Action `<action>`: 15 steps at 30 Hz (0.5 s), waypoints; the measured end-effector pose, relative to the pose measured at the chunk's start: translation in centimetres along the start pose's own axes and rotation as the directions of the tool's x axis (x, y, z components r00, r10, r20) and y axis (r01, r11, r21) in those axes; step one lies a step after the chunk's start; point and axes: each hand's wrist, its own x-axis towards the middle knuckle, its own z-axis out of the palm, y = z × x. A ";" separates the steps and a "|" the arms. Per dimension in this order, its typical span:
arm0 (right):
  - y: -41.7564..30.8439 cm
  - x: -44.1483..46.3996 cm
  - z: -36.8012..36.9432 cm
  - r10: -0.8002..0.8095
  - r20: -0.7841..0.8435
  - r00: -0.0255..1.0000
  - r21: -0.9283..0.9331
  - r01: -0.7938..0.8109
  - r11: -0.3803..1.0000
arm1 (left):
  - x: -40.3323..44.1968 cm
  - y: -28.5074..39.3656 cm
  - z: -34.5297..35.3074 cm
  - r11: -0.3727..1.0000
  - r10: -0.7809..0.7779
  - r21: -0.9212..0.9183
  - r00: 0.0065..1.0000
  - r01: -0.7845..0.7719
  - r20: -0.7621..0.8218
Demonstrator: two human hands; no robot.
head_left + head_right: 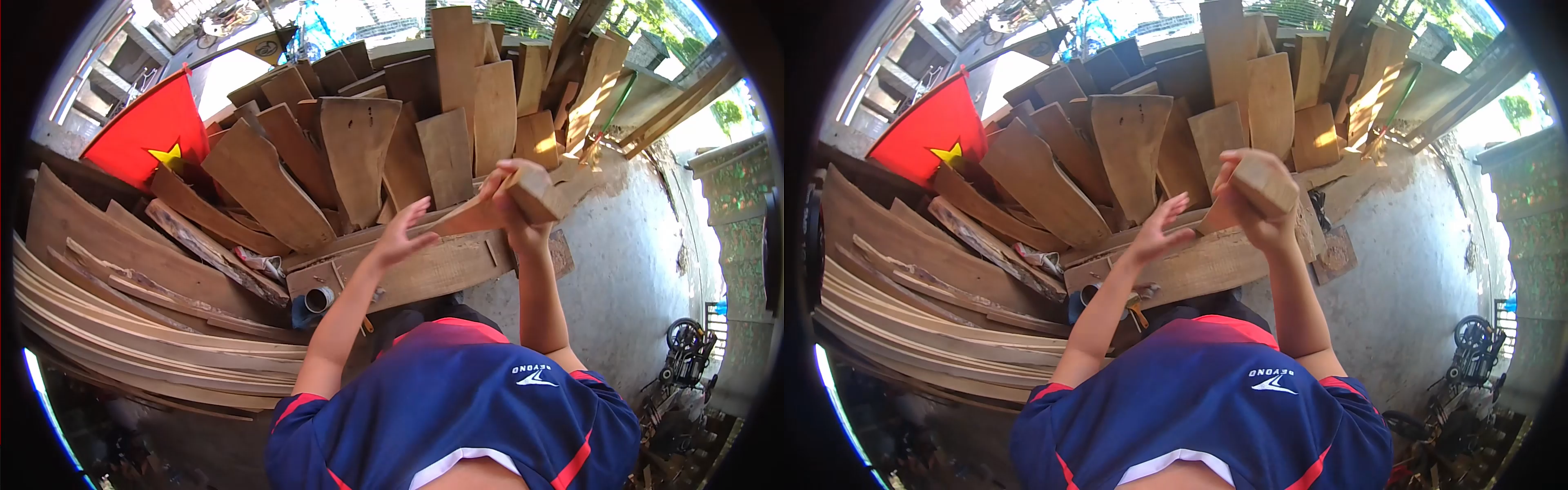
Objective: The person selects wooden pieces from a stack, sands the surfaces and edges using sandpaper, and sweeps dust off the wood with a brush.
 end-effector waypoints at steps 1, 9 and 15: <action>-0.6 -0.2 0.5 0.014 0.076 0.997 -0.019 -0.013 1.000 | 0.7 3.0 0.7 0.981 0.185 0.063 0.983 -0.185 0.016; -0.7 -1.5 3.5 0.150 0.338 0.929 -0.220 -0.077 0.972 | 0.9 4.5 4.5 0.886 0.230 -0.376 0.961 -0.271 -0.152; -0.7 -5.1 -0.2 0.521 0.086 0.849 -0.509 -0.412 0.756 | -2.7 5.9 -5.1 0.893 0.354 -0.012 0.720 -0.450 -0.597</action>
